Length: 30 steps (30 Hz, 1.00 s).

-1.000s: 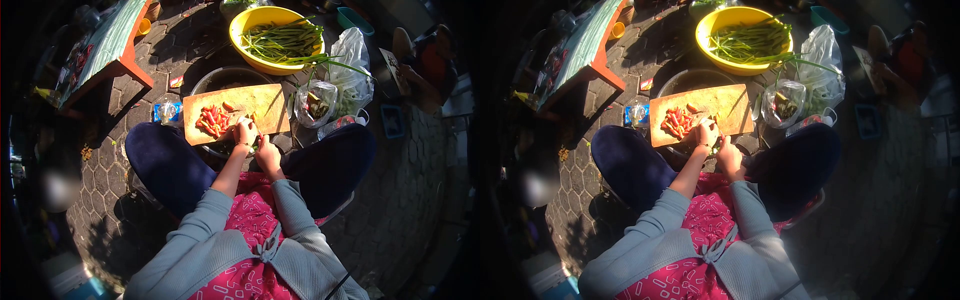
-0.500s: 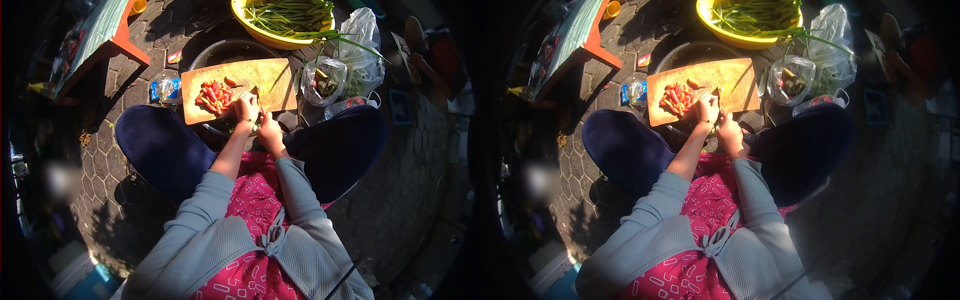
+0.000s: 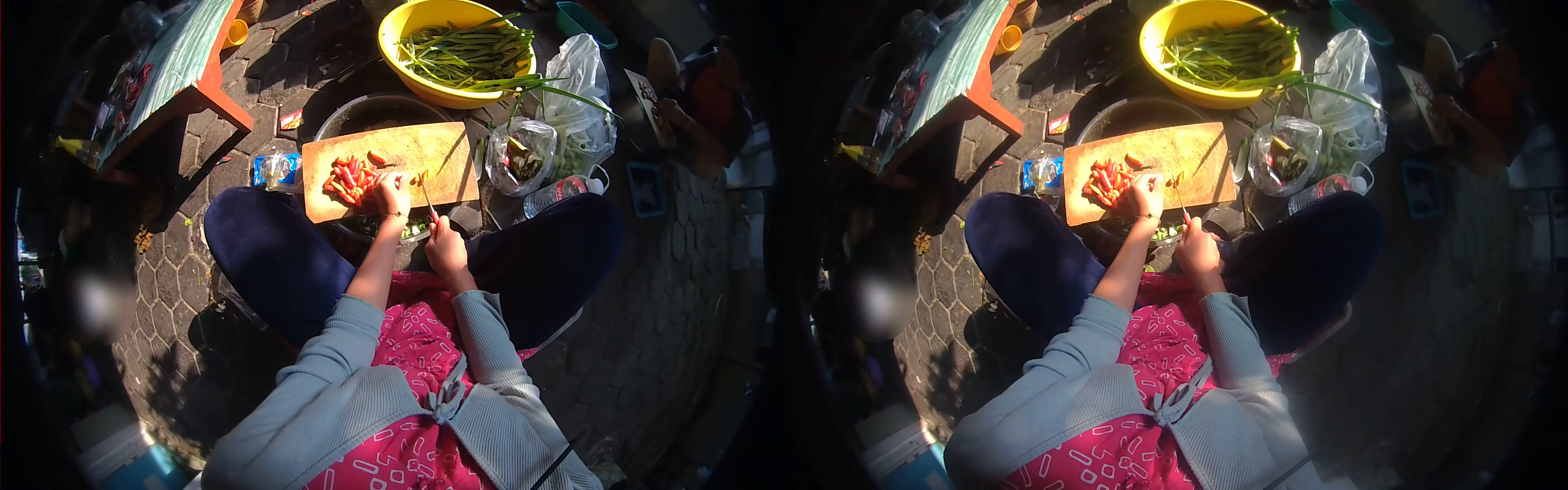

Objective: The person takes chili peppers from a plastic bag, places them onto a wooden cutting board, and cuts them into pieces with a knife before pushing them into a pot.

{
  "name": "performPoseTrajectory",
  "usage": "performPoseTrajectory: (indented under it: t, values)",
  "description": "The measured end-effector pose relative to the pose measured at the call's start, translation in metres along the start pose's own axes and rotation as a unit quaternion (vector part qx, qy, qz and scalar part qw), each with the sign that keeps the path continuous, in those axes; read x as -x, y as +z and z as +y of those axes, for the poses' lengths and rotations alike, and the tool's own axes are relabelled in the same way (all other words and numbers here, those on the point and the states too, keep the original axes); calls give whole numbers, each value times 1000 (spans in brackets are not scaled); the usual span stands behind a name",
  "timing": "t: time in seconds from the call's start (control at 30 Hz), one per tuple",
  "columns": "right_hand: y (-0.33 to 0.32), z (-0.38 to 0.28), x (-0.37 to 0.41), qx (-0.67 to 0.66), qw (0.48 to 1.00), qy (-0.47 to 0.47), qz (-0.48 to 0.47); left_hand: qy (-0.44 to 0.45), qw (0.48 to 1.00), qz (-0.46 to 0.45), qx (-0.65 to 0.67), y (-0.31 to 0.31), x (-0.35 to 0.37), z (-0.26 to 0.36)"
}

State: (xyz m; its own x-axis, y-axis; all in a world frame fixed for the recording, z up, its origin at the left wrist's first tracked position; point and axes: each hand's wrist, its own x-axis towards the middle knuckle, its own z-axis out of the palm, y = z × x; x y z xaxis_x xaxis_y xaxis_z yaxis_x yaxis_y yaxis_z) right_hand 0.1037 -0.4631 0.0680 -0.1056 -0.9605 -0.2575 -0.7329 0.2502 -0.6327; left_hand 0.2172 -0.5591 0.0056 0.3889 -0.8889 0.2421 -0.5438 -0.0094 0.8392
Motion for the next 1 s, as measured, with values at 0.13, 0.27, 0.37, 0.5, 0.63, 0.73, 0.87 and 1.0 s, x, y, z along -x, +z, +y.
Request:
performPoseTrajectory:
  t: [0.13, 0.27, 0.37, 0.5, 0.63, 0.73, 0.87, 1.0]
  values:
    - [29, 20, -14, 9, 997, -75, 2, 47, 998, 32, -2, -2, -21, 0]
    - [25, 16, -22, -73, 997, -18, 8, 34, 997, 15, -66, -5, -34, -7]
    - [19, 13, -22, -63, 998, -20, 3, 29, 997, 4, -74, -3, -38, -10]
    - [24, 16, -20, -38, 997, -63, 1, 1, 986, 14, -164, -5, -47, -11]
    - [17, 15, -23, -56, 998, -22, 21, -28, 980, 3, -198, -7, -50, -7]
    - [16, 12, -20, -40, 999, -34, 3, 17, 986, 22, -165, 5, -51, -29]
    - [18, 13, -23, -55, 998, -19, 1, 29, 995, 9, -96, 4, -37, -15]
    - [17, 13, -29, -62, 998, -2, 23, 108, 988, -31, -111, 2, -14, 0]
